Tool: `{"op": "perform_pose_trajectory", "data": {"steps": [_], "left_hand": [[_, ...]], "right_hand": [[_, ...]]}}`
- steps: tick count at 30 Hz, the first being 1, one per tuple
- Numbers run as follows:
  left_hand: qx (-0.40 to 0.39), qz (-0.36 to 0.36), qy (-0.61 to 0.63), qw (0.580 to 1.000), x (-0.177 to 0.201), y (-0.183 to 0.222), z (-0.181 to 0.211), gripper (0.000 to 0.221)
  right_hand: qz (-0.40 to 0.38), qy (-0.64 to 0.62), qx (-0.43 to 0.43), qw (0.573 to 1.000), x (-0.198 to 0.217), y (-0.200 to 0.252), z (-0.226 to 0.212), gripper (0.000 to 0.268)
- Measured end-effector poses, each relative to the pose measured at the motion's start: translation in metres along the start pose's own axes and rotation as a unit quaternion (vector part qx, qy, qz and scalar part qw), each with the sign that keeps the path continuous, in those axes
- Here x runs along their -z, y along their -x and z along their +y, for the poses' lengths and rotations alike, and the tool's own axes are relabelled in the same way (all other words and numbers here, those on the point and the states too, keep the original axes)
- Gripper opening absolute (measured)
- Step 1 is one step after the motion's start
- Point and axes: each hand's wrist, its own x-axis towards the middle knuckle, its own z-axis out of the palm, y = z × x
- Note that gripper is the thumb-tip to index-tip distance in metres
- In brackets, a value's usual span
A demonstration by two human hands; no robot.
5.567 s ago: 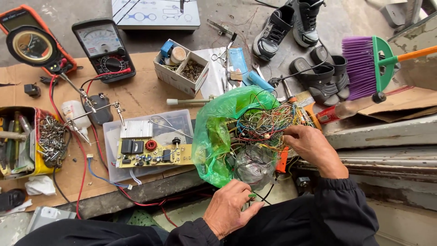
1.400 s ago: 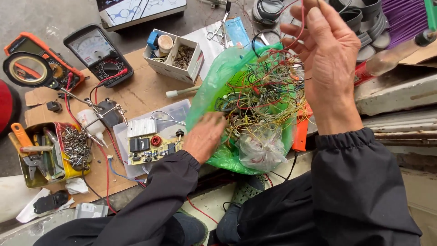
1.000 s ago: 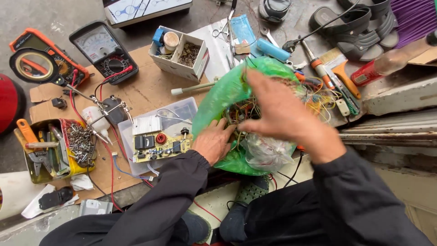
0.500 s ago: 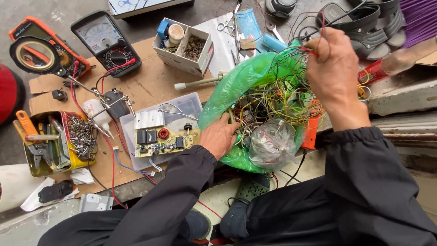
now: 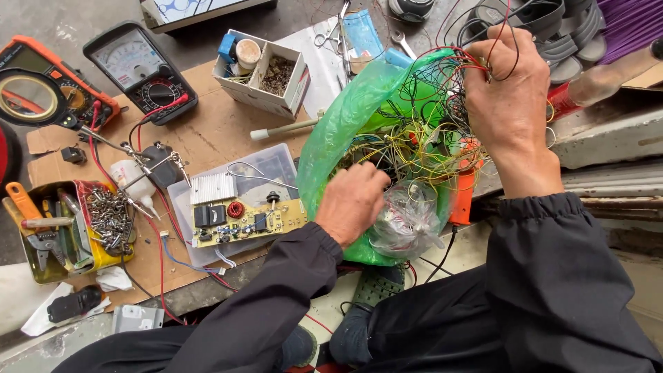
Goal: Sorting through a bag of tangled wires and inspecting them for continuity testing in an electronics repair context.
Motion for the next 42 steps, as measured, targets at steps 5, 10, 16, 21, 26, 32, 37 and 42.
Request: {"op": "perform_pose_trajectory", "data": {"steps": [5, 10, 16, 21, 26, 32, 37, 42], "left_hand": [[0.001, -0.053, -0.051, 0.997, -0.054, 0.012, -0.026, 0.019], [0.039, -0.063, 0.137, 0.988, -0.048, 0.014, -0.041, 0.007], [0.255, -0.108, 0.323, 0.905, 0.014, 0.002, -0.039, 0.017], [0.374, -0.075, 0.58, 0.72, 0.028, 0.001, -0.039, 0.034], [0.372, -0.061, 0.616, 0.692, 0.035, 0.005, -0.034, 0.041], [0.411, -0.04, 0.571, 0.71, 0.048, 0.002, -0.023, 0.037], [0.41, -0.003, 0.388, 0.825, 0.041, 0.008, -0.022, 0.03], [0.234, 0.057, 0.065, 0.968, 0.02, 0.018, -0.028, 0.057]], "right_hand": [[0.004, 0.0, -0.005, 1.0, 0.0, -0.003, -0.004, 0.02], [0.001, -0.017, -0.022, 1.0, 0.0, -0.004, -0.004, 0.021], [-0.005, -0.031, -0.039, 0.999, 0.002, -0.004, -0.006, 0.018], [-0.001, -0.041, -0.041, 0.998, -0.001, -0.002, -0.002, 0.016], [-0.005, -0.024, -0.044, 0.999, -0.001, -0.002, -0.002, 0.019], [-0.005, -0.025, -0.038, 0.999, -0.001, -0.003, -0.004, 0.021], [-0.004, -0.032, -0.029, 0.999, -0.002, -0.003, -0.004, 0.021], [-0.011, -0.02, -0.038, 0.999, 0.0, -0.004, -0.008, 0.019]]}}
